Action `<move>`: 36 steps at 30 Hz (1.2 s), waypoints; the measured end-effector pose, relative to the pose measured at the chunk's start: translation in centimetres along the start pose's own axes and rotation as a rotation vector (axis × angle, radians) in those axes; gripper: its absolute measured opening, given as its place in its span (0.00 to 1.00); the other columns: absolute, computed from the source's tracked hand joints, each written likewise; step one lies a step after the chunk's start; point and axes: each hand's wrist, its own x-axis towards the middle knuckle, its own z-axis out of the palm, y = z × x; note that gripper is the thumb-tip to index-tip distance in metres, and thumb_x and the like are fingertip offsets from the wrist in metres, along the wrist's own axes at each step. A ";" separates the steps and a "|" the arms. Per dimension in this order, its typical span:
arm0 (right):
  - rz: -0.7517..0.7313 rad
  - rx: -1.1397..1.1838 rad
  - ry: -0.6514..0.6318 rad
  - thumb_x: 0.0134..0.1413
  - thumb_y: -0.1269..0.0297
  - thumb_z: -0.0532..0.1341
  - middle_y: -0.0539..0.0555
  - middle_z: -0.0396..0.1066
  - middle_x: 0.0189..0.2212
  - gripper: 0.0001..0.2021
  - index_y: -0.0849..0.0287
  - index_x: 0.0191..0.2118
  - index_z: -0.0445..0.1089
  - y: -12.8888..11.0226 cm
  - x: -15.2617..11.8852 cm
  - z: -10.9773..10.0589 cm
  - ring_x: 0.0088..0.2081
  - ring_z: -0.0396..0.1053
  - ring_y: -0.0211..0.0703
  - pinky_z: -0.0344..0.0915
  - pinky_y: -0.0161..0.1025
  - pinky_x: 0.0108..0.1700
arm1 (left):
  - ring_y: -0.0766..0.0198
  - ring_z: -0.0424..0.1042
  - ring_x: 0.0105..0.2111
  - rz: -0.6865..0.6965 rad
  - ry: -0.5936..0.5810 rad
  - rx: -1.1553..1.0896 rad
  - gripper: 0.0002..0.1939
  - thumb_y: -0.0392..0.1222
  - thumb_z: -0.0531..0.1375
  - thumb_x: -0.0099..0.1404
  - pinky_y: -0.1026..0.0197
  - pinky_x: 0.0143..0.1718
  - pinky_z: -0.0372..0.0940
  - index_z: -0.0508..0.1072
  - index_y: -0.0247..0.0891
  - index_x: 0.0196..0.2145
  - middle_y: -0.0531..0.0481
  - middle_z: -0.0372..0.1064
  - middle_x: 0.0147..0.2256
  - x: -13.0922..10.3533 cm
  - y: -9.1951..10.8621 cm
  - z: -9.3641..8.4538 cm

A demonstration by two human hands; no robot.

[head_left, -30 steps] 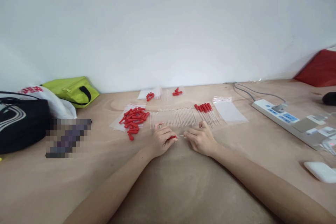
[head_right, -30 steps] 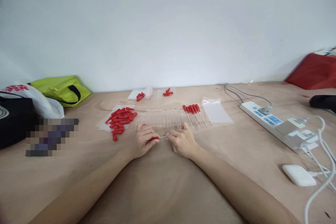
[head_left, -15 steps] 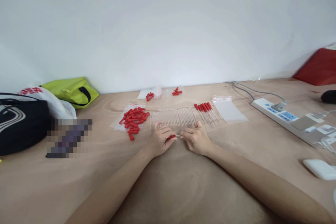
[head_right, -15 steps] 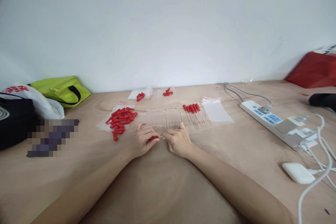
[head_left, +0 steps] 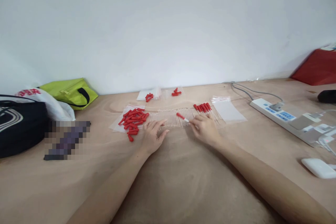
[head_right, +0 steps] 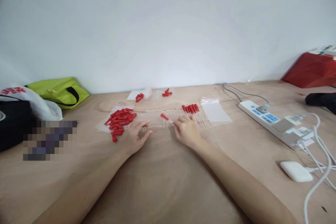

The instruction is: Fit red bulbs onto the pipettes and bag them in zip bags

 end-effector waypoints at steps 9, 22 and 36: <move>0.534 -0.133 -0.012 0.53 0.63 0.49 0.58 0.71 0.33 0.14 0.59 0.37 0.70 4.4 2.0 1.6 0.38 0.64 0.48 0.44 0.42 0.37 | 0.61 0.68 0.35 -0.038 -0.073 -0.020 0.07 0.40 0.55 0.59 0.52 0.45 0.52 0.71 0.40 0.36 0.51 0.70 0.31 0.0 -0.3 0.4; 0.591 -0.143 -0.068 0.53 0.60 0.48 0.58 0.70 0.33 0.14 0.60 0.37 0.68 4.5 2.4 1.7 0.36 0.66 0.48 0.44 0.44 0.39 | 0.61 0.67 0.35 -0.071 -0.102 -0.010 0.05 0.40 0.56 0.59 0.52 0.44 0.51 0.72 0.41 0.31 0.52 0.70 0.31 -0.1 -0.2 0.6; 0.581 -0.122 -0.177 0.43 0.70 0.53 0.58 0.69 0.34 0.10 0.58 0.30 0.71 2.6 5.0 3.1 0.40 0.62 0.48 0.49 0.45 0.43 | 0.59 0.67 0.33 -0.318 -0.533 0.094 0.08 0.47 0.59 0.50 0.62 0.32 0.57 0.69 0.39 0.24 0.51 0.70 0.29 3.1 -7.7 -7.8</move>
